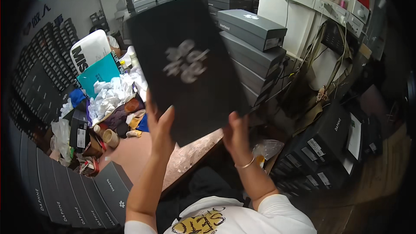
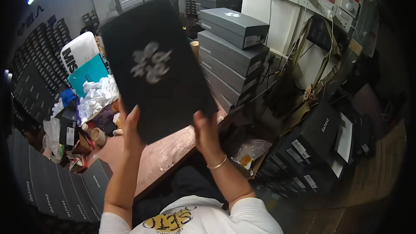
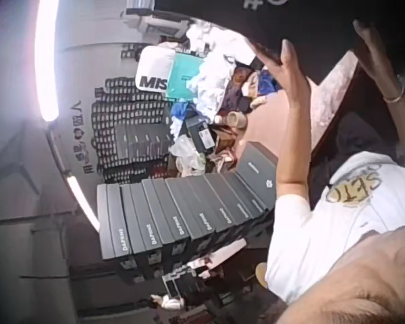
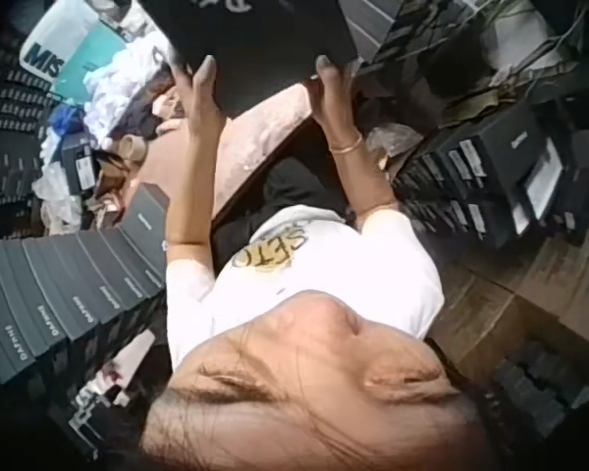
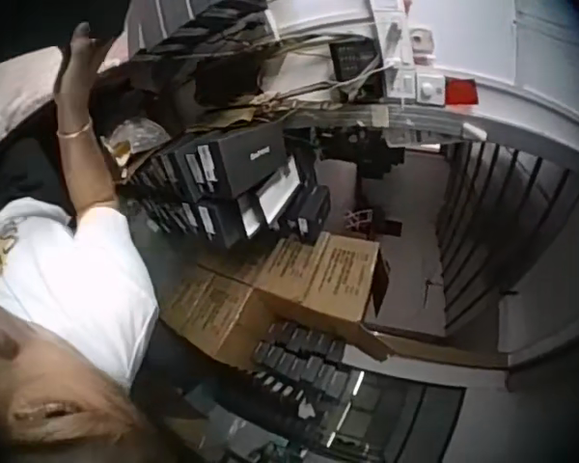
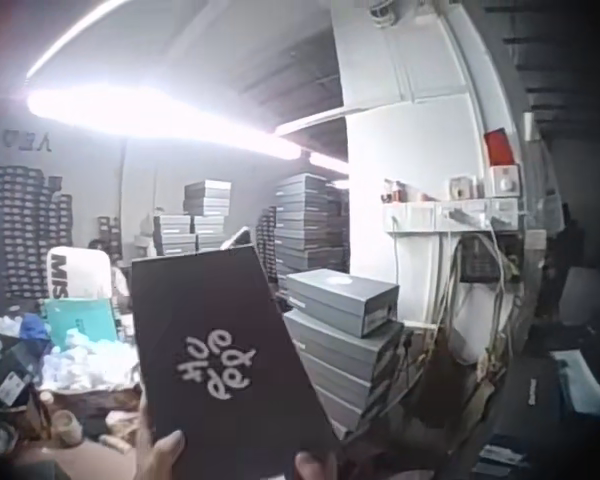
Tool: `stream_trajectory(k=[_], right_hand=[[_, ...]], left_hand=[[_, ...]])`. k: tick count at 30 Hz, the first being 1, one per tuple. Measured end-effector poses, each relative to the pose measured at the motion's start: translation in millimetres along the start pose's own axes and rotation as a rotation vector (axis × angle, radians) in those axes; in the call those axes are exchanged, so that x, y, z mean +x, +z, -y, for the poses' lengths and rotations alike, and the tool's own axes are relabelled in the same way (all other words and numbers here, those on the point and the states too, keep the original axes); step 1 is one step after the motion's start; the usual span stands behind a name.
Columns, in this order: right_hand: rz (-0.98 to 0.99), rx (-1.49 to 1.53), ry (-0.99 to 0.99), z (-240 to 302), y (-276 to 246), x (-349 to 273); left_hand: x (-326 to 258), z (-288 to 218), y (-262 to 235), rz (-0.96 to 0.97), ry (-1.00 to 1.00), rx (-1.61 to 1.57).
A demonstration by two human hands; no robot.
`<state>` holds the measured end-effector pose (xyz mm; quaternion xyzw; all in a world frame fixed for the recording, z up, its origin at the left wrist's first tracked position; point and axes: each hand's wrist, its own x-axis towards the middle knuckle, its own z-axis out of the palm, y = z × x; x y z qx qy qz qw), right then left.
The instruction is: Inspecting and packing shoes into boxes in a shoe manufacturing facility.
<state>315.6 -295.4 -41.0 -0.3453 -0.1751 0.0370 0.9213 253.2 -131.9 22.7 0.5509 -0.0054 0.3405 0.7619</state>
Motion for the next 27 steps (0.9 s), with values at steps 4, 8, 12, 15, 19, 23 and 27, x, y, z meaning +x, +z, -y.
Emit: stream_trajectory(k=[4, 8, 12, 15, 19, 23, 27], right_hand=[[-0.098, -0.09, -0.25, 102.8, -15.2, 90.0], [0.062, -0.424, -0.327, 215.3, -6.4, 176.7], [-0.029, -0.603, -0.31, 242.6, -43.4, 264.0], [-0.086, -0.747, -0.278, 237.0, -97.9, 304.6], [-0.102, -0.792, -0.211, 206.9, -148.7, 333.4], [-0.146, -0.71, -0.228, 191.1, -163.3, 338.0], [-0.157, -0.657, -0.251, 199.3, -161.6, 326.4]], left_hand=[[71.5, -12.5, 114.5, 0.453, 0.196, 0.024], [156.7, -0.2, 200.8, 0.521, 0.178, 0.055], [206.2, 26.2, 253.0, 0.575, 0.032, 0.039], [221.6, 61.2, 273.0, 0.524, -0.18, 0.097], [219.5, 106.3, 275.0, 0.582, -0.227, 0.328], [203.6, 122.8, 294.7, 0.487, -0.261, 0.174], [179.6, 121.6, 297.4, 0.491, -0.223, 0.262]])
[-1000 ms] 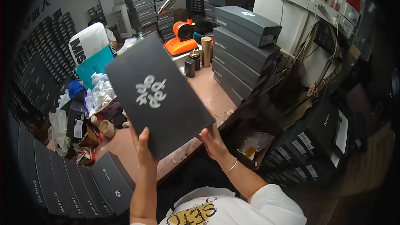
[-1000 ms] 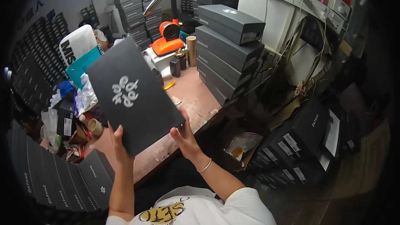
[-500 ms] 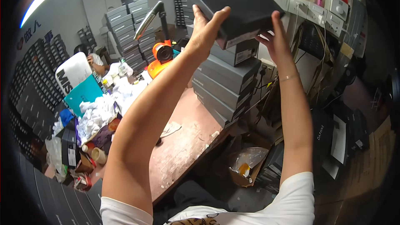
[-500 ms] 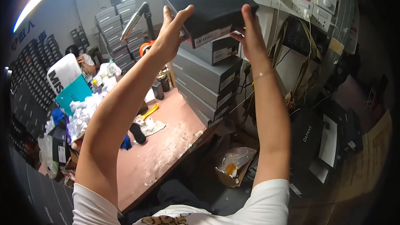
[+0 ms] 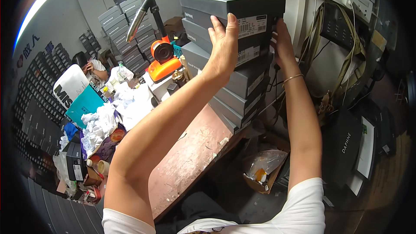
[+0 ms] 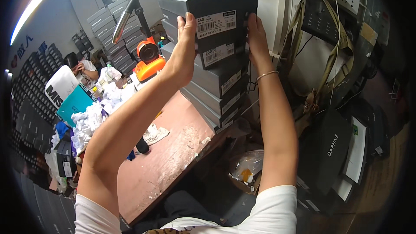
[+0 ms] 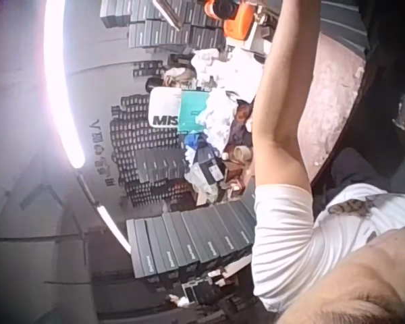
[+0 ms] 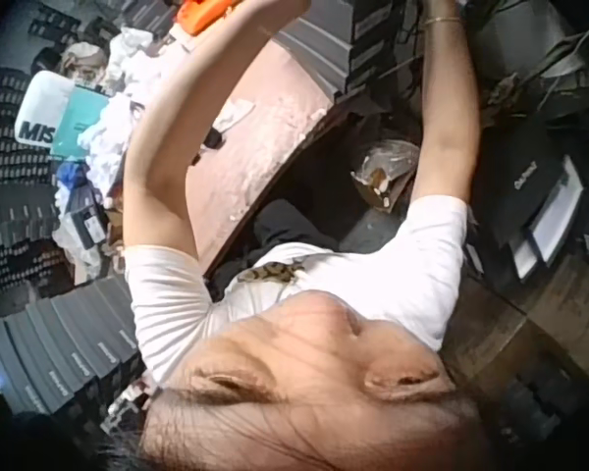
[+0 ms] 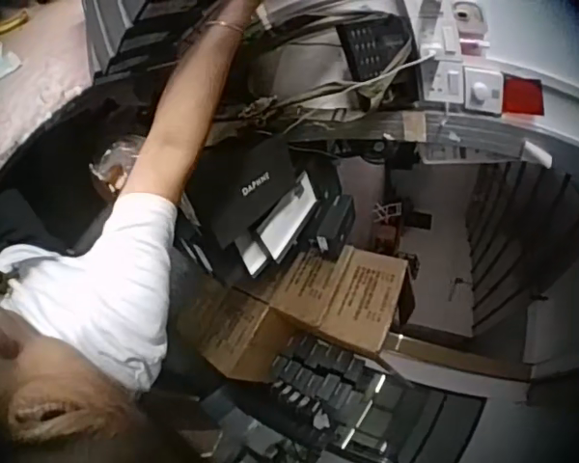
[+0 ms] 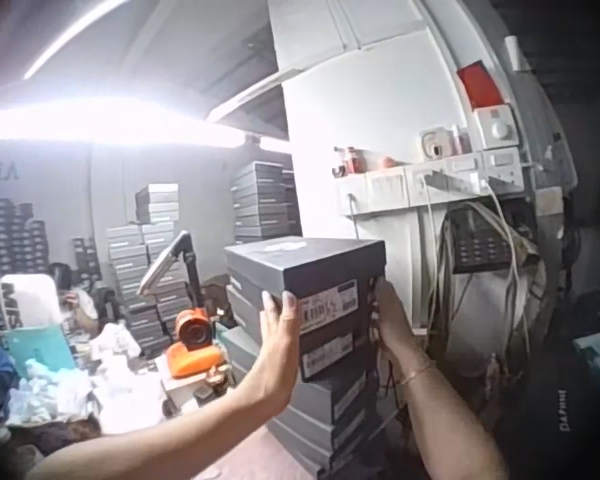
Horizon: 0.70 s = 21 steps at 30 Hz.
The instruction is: Inspecting and packing shoes into boxes in a shoe manufacturing facility.
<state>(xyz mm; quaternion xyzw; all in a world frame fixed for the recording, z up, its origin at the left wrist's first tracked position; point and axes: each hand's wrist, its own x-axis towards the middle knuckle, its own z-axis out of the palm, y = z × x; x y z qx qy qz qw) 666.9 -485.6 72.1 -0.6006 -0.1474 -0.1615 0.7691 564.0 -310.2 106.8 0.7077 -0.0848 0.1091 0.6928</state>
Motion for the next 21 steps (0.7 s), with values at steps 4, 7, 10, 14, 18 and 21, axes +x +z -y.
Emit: stream_trajectory(k=[4, 7, 10, 14, 18, 21], right_hand=[[-0.027, 0.027, -0.002, 4.7, -19.1, -2.9], [-0.106, -0.06, 0.032, 16.8, -21.1, -12.0], [-0.314, -0.059, -0.464, 2.1, 2.5, -59.7], [0.168, 0.212, -0.077, -22.7, 46.8, -238.7], [0.584, -0.087, 0.701, -143.7, 80.4, -445.8], [0.948, 0.005, 0.923, -134.5, 153.2, -546.0]], left_hand=[[-32.1, -6.3, 19.3, 0.079, 0.187, 0.118], [-45.3, -8.1, 5.7, 0.135, 0.113, -0.065], [-95.9, 15.2, -54.7, 0.126, 0.023, -0.129], [-264.7, 63.5, -167.8, 0.597, -0.246, 0.588], [-468.3, 103.5, -239.8, 0.272, -0.373, 0.617], [-577.2, 75.9, -255.1, -0.369, -0.559, 0.525]])
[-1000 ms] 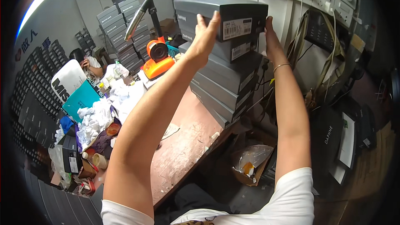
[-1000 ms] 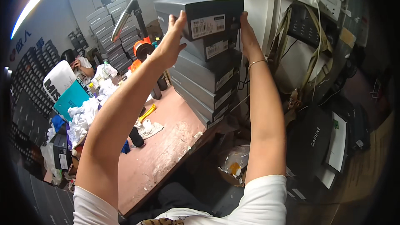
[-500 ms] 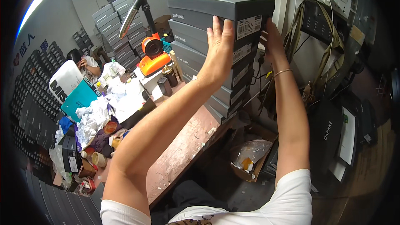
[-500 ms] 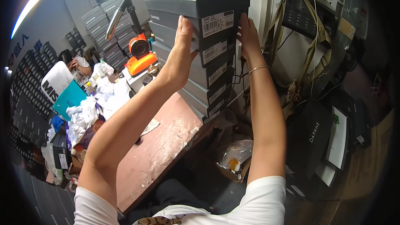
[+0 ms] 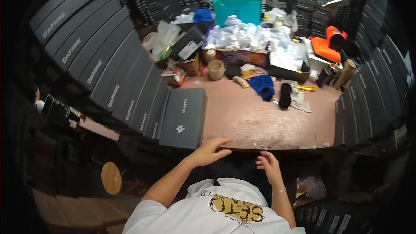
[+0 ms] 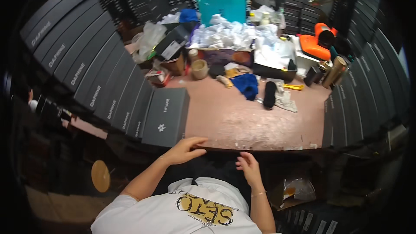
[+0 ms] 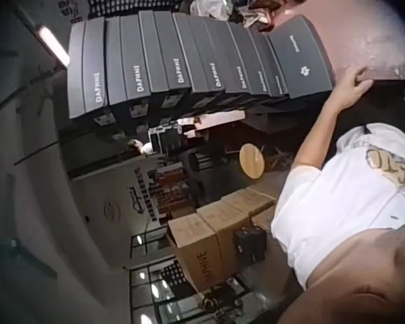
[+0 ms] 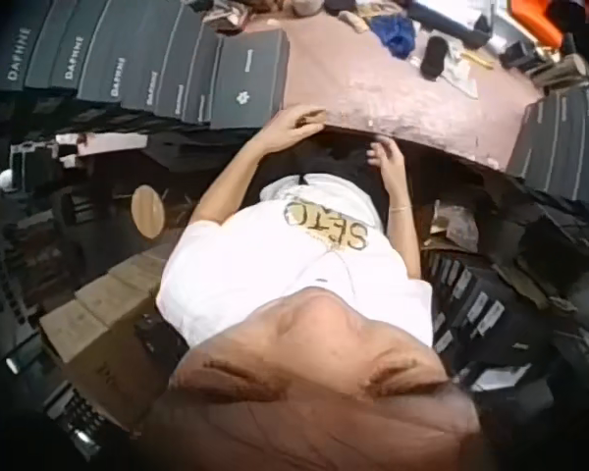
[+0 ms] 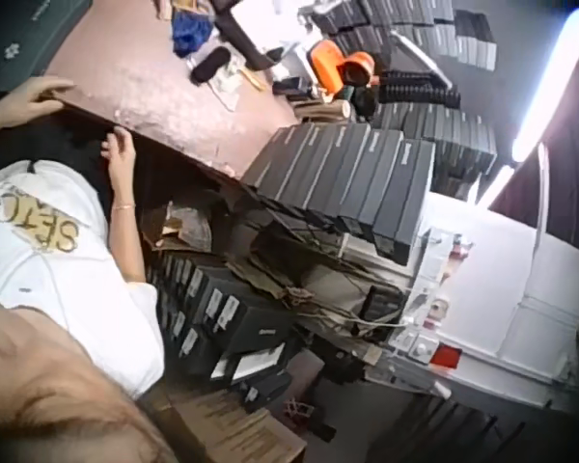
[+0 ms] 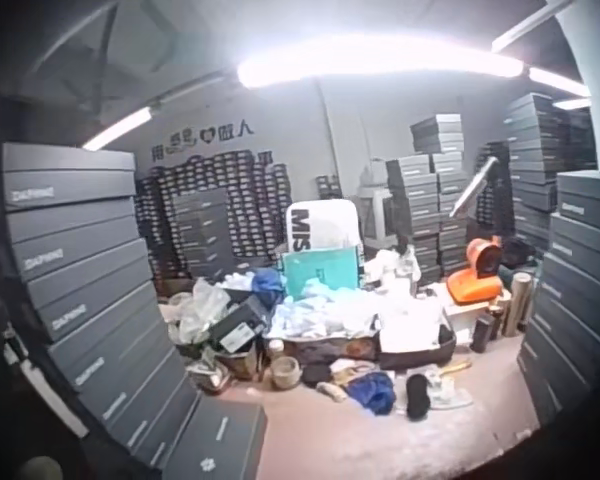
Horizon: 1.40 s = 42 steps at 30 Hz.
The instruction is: Inspecting and packing shoes into boxes in a shoe manufacturing facility.
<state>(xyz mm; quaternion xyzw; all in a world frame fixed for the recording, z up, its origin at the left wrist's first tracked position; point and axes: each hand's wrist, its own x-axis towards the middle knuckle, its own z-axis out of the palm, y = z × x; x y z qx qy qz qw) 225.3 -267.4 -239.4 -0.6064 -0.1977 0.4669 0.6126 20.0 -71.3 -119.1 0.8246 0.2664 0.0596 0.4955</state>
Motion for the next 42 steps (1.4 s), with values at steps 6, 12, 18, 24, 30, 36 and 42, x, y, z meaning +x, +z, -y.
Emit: stream_trajectory(k=[6, 12, 18, 24, 30, 36, 42], right_hand=[[0.368, -0.228, -0.089, -7.7, 187.9, 91.9], [0.412, -0.081, 0.259, -8.5, 219.3, 113.7], [0.321, -0.257, 0.365, 19.8, 64.8, 95.0], [0.185, -0.065, 0.457, 46.6, -5.5, 74.4], [0.285, 0.343, 0.285, 72.4, -18.2, 69.2], [0.198, 0.243, 0.395, 81.3, -16.3, 91.8], [0.598, 0.644, 0.428, 33.8, -39.6, 109.3]], left_hand=[[-104.9, 100.0, -60.8, -0.865, -0.134, 0.418], [-101.5, 159.0, -57.3, -0.826, -0.235, 0.318], [-26.5, 157.4, 33.1, -0.72, -0.213, -0.645], [45.5, 113.3, 29.5, -0.344, -0.358, -1.509], [43.5, 64.5, 34.3, -0.427, -0.327, -1.43], [60.1, 94.2, 50.5, -0.696, -0.037, -0.788], [34.0, 76.3, 34.6, -0.438, -0.254, -1.271]])
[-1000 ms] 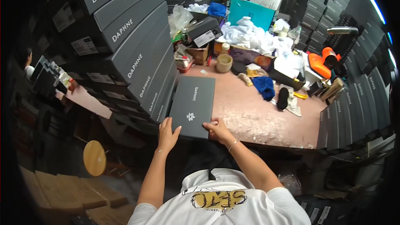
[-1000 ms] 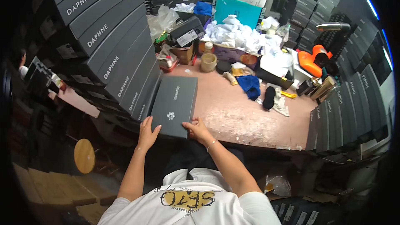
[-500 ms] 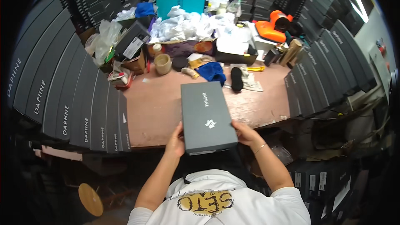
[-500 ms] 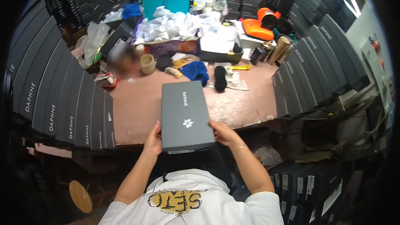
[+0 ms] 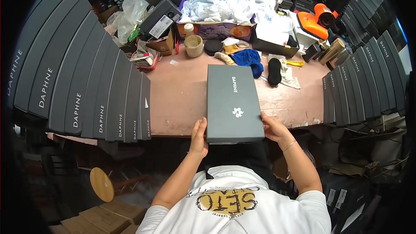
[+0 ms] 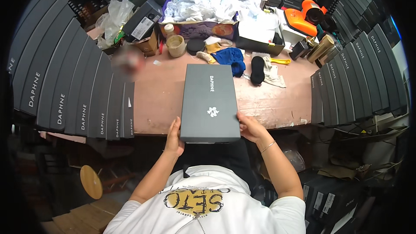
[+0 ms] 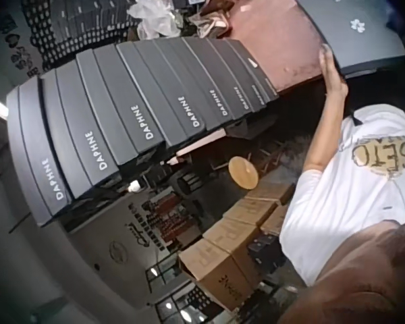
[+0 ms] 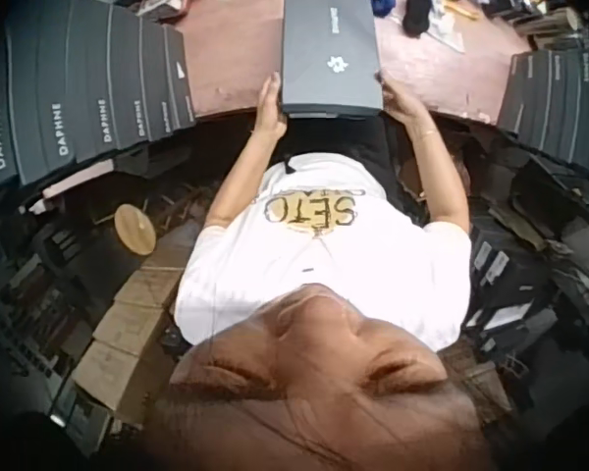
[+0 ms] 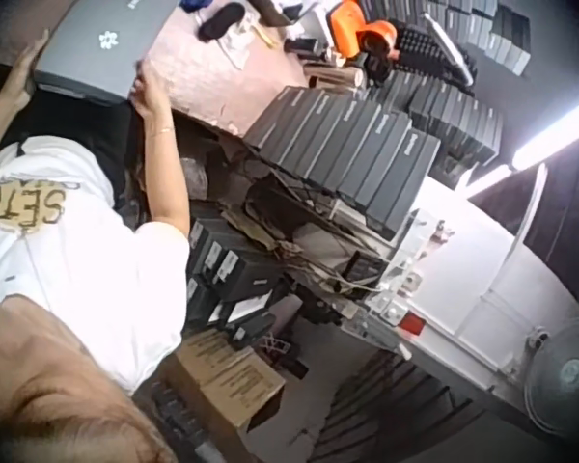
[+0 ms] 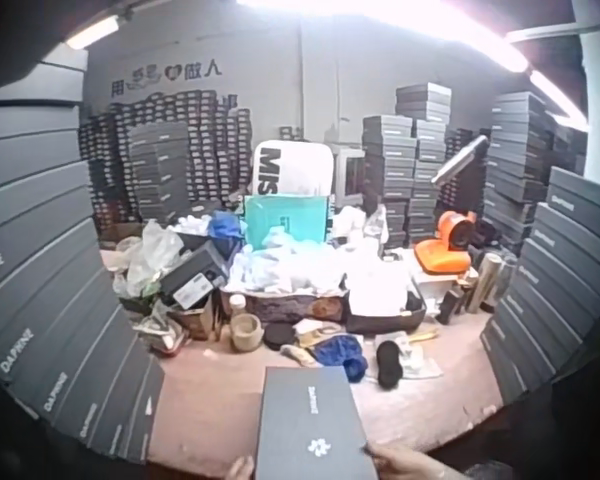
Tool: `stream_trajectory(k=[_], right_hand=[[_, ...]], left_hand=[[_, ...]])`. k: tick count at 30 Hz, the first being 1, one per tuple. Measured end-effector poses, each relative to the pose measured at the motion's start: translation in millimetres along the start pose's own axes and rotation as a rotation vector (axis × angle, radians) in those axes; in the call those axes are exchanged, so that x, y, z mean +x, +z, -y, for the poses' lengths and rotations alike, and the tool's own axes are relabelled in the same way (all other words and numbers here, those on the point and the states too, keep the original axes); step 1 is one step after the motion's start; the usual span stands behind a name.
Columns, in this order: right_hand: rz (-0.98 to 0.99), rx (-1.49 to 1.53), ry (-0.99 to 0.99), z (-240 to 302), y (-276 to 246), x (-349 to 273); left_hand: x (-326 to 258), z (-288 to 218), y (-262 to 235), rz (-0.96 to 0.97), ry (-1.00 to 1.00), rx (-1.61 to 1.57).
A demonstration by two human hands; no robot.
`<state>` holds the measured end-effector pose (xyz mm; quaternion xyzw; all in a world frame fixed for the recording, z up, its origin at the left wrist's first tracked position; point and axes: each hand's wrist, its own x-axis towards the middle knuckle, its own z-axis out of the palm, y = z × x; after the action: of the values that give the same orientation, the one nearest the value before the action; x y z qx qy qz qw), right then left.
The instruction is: Inspecting and packing shoes into boxes in a shoe manufacturing facility.
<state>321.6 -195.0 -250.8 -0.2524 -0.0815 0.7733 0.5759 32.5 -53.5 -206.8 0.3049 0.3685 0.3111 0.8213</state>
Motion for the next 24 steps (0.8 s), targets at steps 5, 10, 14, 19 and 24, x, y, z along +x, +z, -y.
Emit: stream_trajectory(k=[5, 10, 14, 19, 24], right_hand=[[-0.557, -0.12, -0.224, 12.4, 82.9, -2.3], [-0.393, -0.166, -0.443, 4.5, 150.4, 15.5], [-0.162, -1.251, -0.258, -95.2, 199.5, 75.3], [-0.572, -2.217, -0.495, -52.3, 155.5, 50.8], [-0.623, -2.033, -0.59, -3.5, 72.5, 15.9]], left_hand=[[-2.1, 3.6, 12.7, 0.054, 0.189, 0.233], [-34.6, -65.3, -20.5, 0.02, 0.44, 0.456], [-26.1, -111.4, -36.7, 0.225, 0.309, 0.459], [-0.6, -75.9, -156.9, -0.302, 0.409, 1.571], [-23.6, -51.6, -15.5, 0.356, 0.417, 1.181]])
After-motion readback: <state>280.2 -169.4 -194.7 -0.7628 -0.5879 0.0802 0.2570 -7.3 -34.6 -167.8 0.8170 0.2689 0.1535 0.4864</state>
